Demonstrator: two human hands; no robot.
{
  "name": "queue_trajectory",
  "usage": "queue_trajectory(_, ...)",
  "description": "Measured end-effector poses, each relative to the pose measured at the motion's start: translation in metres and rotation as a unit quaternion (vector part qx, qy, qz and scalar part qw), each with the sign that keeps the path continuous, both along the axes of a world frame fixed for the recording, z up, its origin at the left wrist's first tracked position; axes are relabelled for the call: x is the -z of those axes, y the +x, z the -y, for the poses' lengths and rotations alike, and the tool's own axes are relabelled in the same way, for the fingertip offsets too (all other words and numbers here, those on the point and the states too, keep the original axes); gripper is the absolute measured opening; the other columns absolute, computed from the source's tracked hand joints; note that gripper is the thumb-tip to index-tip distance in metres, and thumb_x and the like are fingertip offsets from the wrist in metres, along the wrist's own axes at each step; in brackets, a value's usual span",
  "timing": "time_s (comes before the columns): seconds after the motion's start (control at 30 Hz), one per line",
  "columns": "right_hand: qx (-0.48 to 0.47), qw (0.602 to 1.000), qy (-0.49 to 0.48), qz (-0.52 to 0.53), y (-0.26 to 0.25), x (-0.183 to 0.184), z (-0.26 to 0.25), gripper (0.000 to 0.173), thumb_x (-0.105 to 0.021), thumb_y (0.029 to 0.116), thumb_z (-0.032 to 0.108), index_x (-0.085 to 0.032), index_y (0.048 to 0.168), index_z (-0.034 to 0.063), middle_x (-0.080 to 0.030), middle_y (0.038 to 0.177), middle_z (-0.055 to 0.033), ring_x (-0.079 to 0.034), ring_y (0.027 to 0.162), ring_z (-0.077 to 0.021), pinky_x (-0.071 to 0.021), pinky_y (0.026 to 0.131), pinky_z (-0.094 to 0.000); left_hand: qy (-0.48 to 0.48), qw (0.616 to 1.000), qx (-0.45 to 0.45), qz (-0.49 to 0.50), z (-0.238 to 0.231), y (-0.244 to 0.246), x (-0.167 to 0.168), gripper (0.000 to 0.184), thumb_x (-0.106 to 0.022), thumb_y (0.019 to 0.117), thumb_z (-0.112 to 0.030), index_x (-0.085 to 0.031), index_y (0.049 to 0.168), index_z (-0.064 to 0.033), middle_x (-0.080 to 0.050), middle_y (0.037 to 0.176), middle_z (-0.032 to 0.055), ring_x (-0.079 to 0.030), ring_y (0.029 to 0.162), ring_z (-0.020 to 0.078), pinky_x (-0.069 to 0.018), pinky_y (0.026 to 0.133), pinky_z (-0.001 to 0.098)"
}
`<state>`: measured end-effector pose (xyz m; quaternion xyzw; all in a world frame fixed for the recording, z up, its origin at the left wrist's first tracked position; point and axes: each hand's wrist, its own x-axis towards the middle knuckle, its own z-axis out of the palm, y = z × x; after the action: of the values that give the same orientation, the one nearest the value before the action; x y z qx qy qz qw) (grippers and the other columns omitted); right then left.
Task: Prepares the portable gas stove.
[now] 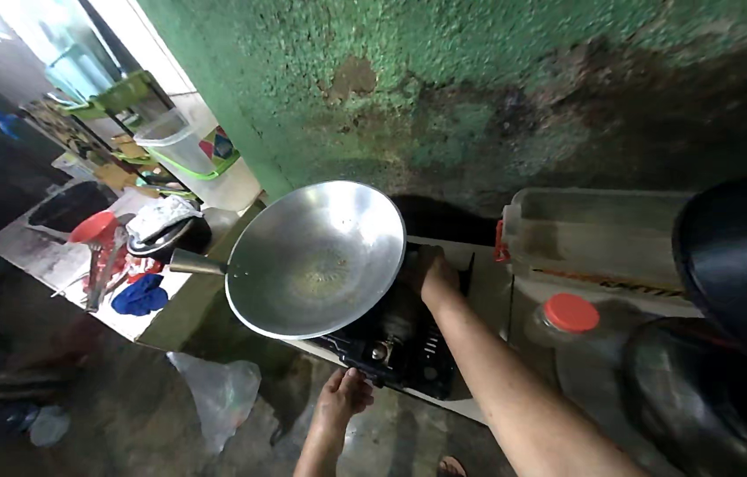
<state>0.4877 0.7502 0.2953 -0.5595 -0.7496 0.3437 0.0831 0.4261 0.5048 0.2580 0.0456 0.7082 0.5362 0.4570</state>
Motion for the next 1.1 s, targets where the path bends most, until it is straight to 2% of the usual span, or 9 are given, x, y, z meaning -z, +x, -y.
queue_trajectory(0.1,-0.001,1.0,0.004,-0.015,0.002,0.006,-0.002,0.068,-0.082,0.0876,0.039,-0.056,0.139,0.0033,-0.053,0.146,-0.0219,-0.064,0.118,-0.0405,-0.0545,0.094,-0.0602,-0.03,0.999,0.016,0.021,0.001,-0.007,0.001,0.025,-0.044,0.1108,-0.019,-0.06,0.109,-0.0001,-0.062,0.079,0.0053,-0.062,0.065,0.0115,-0.0544,0.062,0.0235)
queue_trajectory(0.23,-0.001,1.0,0.007,-0.028,0.007,0.008,-0.004,0.068,-0.083,0.0858,0.041,-0.058,0.137,0.0045,-0.055,0.144,-0.0201,-0.064,0.12,-0.0392,-0.0536,0.097,-0.0587,-0.016,0.999,0.005,0.041,0.001,-0.006,0.011,0.027,-0.042,0.1112,-0.019,-0.06,0.104,-0.0002,-0.058,0.071,0.0032,-0.056,0.056,0.0088,-0.0497,0.053,0.0201)
queue_trajectory(0.43,0.0,0.999,0.011,-0.041,0.006,0.011,-0.004,0.069,-0.085,0.0838,0.04,-0.059,0.137,0.0053,-0.056,0.144,-0.0185,-0.063,0.122,-0.0363,-0.0539,0.098,-0.0574,-0.01,0.998,0.01,0.068,0.002,-0.009,0.014,0.029,-0.04,0.1119,-0.019,-0.058,0.1,-0.0009,-0.056,0.069,0.0022,-0.054,0.053,0.0077,-0.048,0.05,0.0189)
queue_trajectory(0.63,-0.012,0.999,0.002,-0.032,0.006,0.01,-0.007,0.069,-0.084,0.0845,0.04,-0.059,0.138,0.0054,-0.055,0.145,-0.0197,-0.063,0.122,-0.0379,-0.0536,0.097,-0.0589,-0.007,0.997,0.004,0.08,0.002,-0.01,0.018,0.029,-0.04,0.1118,-0.02,-0.058,0.1,-0.0014,-0.056,0.069,0.0022,-0.053,0.053,0.0079,-0.0471,0.05,0.0193)
queue_trajectory(0.77,-0.015,0.999,0.012,-0.034,0.007,0.01,-0.007,0.068,-0.085,0.0835,0.042,-0.06,0.135,0.0048,-0.058,0.141,-0.0203,-0.064,0.12,-0.0389,-0.0536,0.096,-0.0602,-0.008,0.996,0.008,0.084,0.002,-0.011,0.021,0.029,-0.039,0.1122,-0.02,-0.058,0.099,-0.002,-0.055,0.069,0.0018,-0.052,0.052,0.0077,-0.0468,0.049,0.0194)
queue_trajectory(0.87,-0.017,0.999,0.017,-0.039,0.009,0.013,-0.006,0.068,-0.083,0.0844,0.044,-0.06,0.137,0.0071,-0.059,0.14,-0.0205,-0.064,0.119,-0.0402,-0.053,0.096,-0.0627,-0.004,0.996,0.011,0.084,0.002,-0.013,0.024,0.03,-0.039,0.1122,-0.02,-0.058,0.1,-0.002,-0.055,0.068,0.0012,-0.052,0.052,0.0076,-0.0465,0.05,0.0199)
queue_trajectory(1.0,-0.023,0.999,0.023,-0.028,0.008,0.015,-0.006,0.07,-0.085,0.0829,0.045,-0.06,0.135,0.0043,-0.059,0.139,-0.0213,-0.064,0.119,-0.0395,-0.0537,0.095,-0.0613,-0.011,0.996,-0.011,0.09,0.001,-0.006,0.034,0.029,-0.038,0.1126,-0.022,-0.057,0.103,-0.0017,-0.055,0.069,0.0019,-0.053,0.052,0.0086,-0.0482,0.05,0.0207)
queue_trajectory(1.1,-0.015,0.999,0.017,-0.041,0.009,0.014,-0.009,0.07,-0.086,0.0822,0.042,-0.06,0.136,0.0058,-0.058,0.14,-0.0208,-0.065,0.118,-0.0392,-0.0538,0.095,-0.0614,0.026,0.991,-0.027,0.127,0.0,-0.001,0.044,0.036,-0.033,0.1134,-0.027,-0.055,0.1,-0.0024,-0.055,0.069,0.0028,-0.055,0.053,0.0096,-0.0512,0.051,0.0215)
